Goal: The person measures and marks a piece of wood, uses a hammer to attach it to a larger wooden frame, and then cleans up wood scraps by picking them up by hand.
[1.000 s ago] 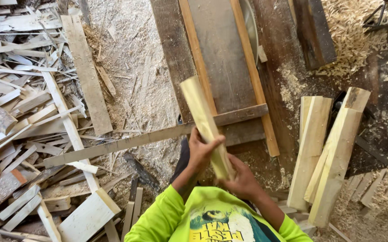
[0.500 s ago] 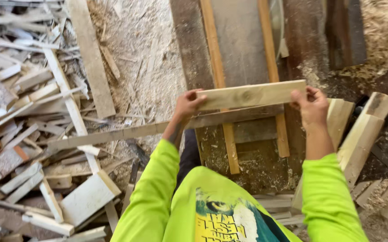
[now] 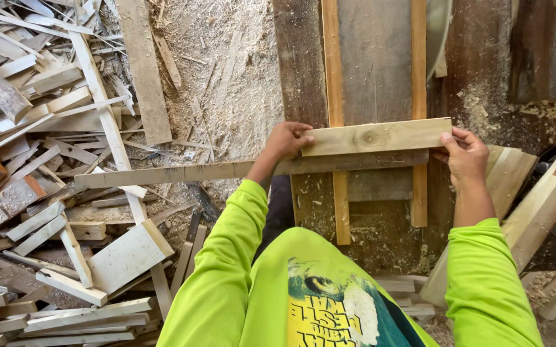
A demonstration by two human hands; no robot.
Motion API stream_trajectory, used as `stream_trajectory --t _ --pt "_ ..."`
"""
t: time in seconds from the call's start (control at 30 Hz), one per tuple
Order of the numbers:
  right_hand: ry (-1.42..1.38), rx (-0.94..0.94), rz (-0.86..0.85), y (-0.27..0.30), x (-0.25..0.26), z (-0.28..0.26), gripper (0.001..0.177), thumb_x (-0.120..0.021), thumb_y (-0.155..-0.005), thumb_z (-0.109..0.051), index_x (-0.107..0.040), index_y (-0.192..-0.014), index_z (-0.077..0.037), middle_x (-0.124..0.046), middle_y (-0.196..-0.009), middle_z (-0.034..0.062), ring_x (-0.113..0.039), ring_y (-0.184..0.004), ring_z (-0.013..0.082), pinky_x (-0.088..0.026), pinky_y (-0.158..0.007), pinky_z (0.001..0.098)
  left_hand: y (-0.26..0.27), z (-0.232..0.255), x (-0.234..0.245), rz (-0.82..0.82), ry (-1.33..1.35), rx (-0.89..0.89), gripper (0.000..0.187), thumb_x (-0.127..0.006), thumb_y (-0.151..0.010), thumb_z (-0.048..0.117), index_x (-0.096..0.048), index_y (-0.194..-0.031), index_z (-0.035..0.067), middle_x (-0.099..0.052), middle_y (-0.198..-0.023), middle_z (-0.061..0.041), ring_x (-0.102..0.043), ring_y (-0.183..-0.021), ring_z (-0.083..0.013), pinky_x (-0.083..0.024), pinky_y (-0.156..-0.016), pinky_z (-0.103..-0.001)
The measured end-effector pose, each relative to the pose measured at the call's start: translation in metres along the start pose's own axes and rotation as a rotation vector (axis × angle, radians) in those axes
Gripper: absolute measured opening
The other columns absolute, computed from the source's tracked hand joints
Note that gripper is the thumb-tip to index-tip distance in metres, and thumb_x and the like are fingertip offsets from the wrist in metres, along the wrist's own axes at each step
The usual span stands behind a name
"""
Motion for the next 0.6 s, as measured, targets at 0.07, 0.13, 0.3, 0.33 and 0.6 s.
stream_trajectory --t 0.07,0.13,0.3,0.33,0.6 --pt "-0.019 -0.015 -0.008 0.005 -0.004 -0.004 0.021 -0.069 -0.103 -0.008 -0.067 -0.124 -0.003 -0.072 -0.111 0.0065 -0.072 -0.094 0.0182 -0.065 -0.080 0.0380 0.004 0.004 0.005 -0.004 0.042 0.022 0.044 -0.084 -0.079 0.036 -0.078 -0.118 0.018 -0.078 -0.086 -0.012 -0.072 -0.075 -0.0215 -0.059 -0.072 -0.034" --pt "-0.011 -0.022 -0.007 0.007 -0.009 -0.009 0.020 -0.069 -0.104 -0.008 -0.068 -0.123 -0.003 -0.072 -0.112 0.0061 -0.072 -0.094 0.0179 -0.065 -0.080 0.0379 0.010 0.013 0.011 0.023 0.019 -0.013 0.042 -0.085 -0.079 0.034 -0.079 -0.117 0.016 -0.076 -0.084 -0.011 -0.071 -0.073 -0.0219 -0.058 -0.070 -0.036" --pt "0.075 -0.017 0.030 0.009 -0.013 -0.011 0.019 -0.069 -0.103 -0.009 -0.070 -0.121 -0.004 -0.073 -0.113 0.0045 -0.072 -0.097 0.0164 -0.066 -0.082 0.0358 0.027 0.049 0.015 0.098 -0.273 0.058 0.047 -0.083 -0.080 0.036 -0.075 -0.123 0.018 -0.072 -0.113 -0.014 -0.067 -0.100 -0.0286 -0.055 -0.089 -0.041" --pt "0.069 -0.012 0.035 0.008 -0.011 -0.010 0.020 -0.070 -0.102 -0.009 -0.070 -0.122 -0.004 -0.073 -0.113 0.0043 -0.072 -0.096 0.0160 -0.065 -0.080 0.0354 0.034 0.061 0.011 0.187 -0.377 0.022 0.051 -0.086 -0.077 0.035 -0.074 -0.124 0.017 -0.066 -0.123 -0.017 -0.062 -0.111 -0.0329 -0.052 -0.093 -0.044" --pt "0.059 -0.008 0.061 0.003 -0.013 -0.002 0.023 -0.072 -0.100 -0.011 -0.071 -0.122 -0.005 -0.073 -0.110 0.0023 -0.070 -0.092 0.0119 -0.063 -0.075 0.0325 0.060 0.154 -0.067 0.066 -0.705 -0.425 0.100 -0.092 -0.058 0.056 -0.051 -0.144 0.024 -0.036 -0.152 -0.024 -0.033 -0.141 -0.0432 -0.027 -0.114 -0.060"
Point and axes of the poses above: each hand's wrist, its own y-axis away from the middle knuckle, its own x-axis out of the back of the hand, z = x × y, the point moved 3 cm from there along -y, towards the middle knuckle
